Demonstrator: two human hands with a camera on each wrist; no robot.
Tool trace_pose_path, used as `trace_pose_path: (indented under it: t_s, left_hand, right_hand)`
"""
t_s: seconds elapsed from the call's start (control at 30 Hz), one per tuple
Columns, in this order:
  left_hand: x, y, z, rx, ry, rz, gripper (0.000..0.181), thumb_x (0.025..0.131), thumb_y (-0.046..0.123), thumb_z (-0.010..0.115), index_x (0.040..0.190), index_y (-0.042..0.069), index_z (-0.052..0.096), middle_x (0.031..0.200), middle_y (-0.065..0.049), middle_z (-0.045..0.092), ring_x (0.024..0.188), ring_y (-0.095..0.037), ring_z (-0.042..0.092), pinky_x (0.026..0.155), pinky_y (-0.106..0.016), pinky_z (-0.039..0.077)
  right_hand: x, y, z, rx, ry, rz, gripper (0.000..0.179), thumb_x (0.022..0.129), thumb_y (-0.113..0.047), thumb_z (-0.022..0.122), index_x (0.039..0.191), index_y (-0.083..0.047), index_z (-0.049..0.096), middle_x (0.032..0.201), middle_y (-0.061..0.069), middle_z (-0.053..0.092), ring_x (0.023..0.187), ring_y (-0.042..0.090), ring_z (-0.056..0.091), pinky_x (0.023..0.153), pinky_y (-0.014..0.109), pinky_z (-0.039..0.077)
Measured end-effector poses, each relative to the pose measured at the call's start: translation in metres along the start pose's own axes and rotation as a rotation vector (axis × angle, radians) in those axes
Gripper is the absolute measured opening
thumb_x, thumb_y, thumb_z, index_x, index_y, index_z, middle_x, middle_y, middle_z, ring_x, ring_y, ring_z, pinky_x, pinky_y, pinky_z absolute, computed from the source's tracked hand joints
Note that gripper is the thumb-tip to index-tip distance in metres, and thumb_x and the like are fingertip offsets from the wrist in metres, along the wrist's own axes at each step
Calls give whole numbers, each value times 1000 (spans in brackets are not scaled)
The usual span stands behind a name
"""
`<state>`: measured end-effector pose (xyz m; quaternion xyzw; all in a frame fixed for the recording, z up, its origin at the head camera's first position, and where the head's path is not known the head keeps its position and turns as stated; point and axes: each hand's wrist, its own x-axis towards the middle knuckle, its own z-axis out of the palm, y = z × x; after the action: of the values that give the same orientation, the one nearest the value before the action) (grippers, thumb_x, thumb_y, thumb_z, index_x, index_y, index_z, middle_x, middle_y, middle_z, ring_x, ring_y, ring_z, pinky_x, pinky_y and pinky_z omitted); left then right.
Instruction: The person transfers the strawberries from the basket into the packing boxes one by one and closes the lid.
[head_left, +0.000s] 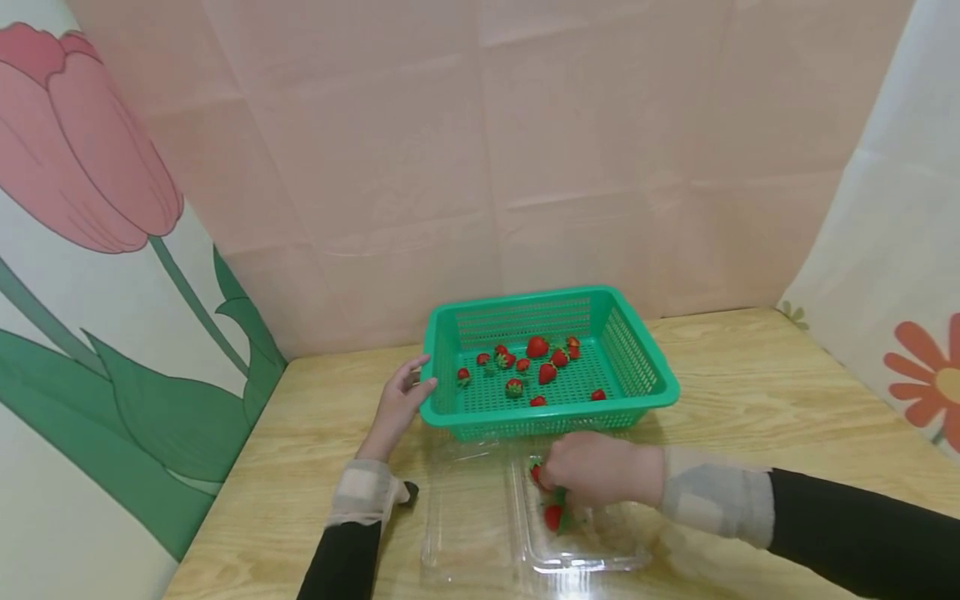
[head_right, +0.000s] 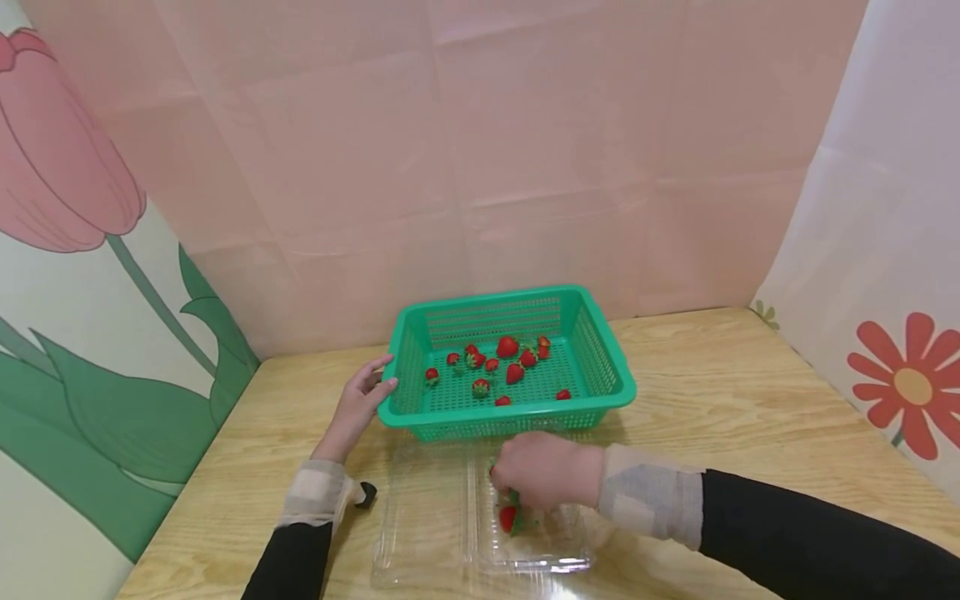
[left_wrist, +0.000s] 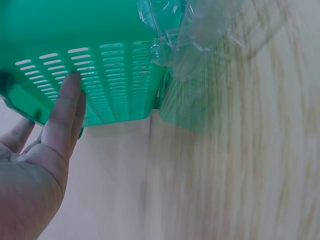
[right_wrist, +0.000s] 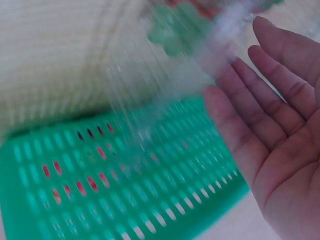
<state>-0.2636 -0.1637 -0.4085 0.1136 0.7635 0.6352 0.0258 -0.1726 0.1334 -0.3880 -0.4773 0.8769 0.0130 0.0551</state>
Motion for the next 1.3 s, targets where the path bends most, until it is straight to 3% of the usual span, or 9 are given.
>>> trace_pose_path:
  t_s: [0.2, 0.4, 0.6, 0.73, 0.87, 1.0, 1.3]
  left_hand:
    - [11, -23, -2, -19, 18, -6, 52, 98, 22, 61, 146, 13, 44, 130, -22, 55, 115, -31, 57, 88, -40, 50]
    - [13, -29, -1, -6, 44, 18, 51, 97, 30, 62, 144, 20, 47, 130, -17, 56, 115, -30, 58, 90, -45, 49]
    - [12, -27, -1, -8, 48, 22, 50, 96, 27, 62, 143, 19, 48, 128, -16, 57, 113, -29, 59, 87, -43, 51]
    - [13, -26, -2, -21, 36, 12, 51, 97, 25, 61, 145, 17, 46, 129, -18, 56, 113, -30, 59, 86, -41, 51]
    - [14, -30, -2, -23, 37, 24, 50, 97, 28, 63, 144, 19, 47, 127, -18, 56, 112, -30, 59, 85, -41, 51]
    - [13, -31, 0, -28, 40, 33, 49, 97, 27, 62, 143, 20, 48, 127, -17, 57, 113, -30, 59, 86, -43, 51]
    - [13, -32, 1, -33, 37, 10, 49, 97, 22, 61, 144, 16, 47, 128, -17, 57, 112, -29, 59, 86, -40, 51]
  right_hand:
    - [-3, -1, -28, -5, 21, -17, 25, 76, -9, 79, 68, -22, 60, 69, -16, 55, 62, 3, 49, 59, 21, 45]
    - [-7, 10, -56, 75, 74, -25, 15, 79, -7, 79, 89, -17, 75, 92, -11, 69, 86, 9, 63, 75, 28, 52]
    - [-7, 45, -88, 104, 153, 33, 20, 78, -3, 78, 96, -11, 75, 96, -5, 71, 91, 16, 66, 79, 35, 53]
    - [-1, 76, -107, 77, 219, 83, 16, 77, 1, 77, 81, -13, 71, 82, -9, 66, 76, 11, 61, 69, 33, 50]
    - [5, 104, -123, 116, 235, 170, 15, 76, 6, 73, 83, -8, 72, 84, -3, 67, 77, 15, 61, 70, 36, 51]
    - [12, 129, -127, 165, 210, 265, 21, 79, 4, 73, 100, 1, 73, 100, 12, 70, 92, 27, 66, 80, 43, 53]
    - [32, 167, -109, 203, 155, 396, 23, 82, -3, 75, 104, 1, 71, 104, 15, 69, 97, 30, 62, 85, 45, 50]
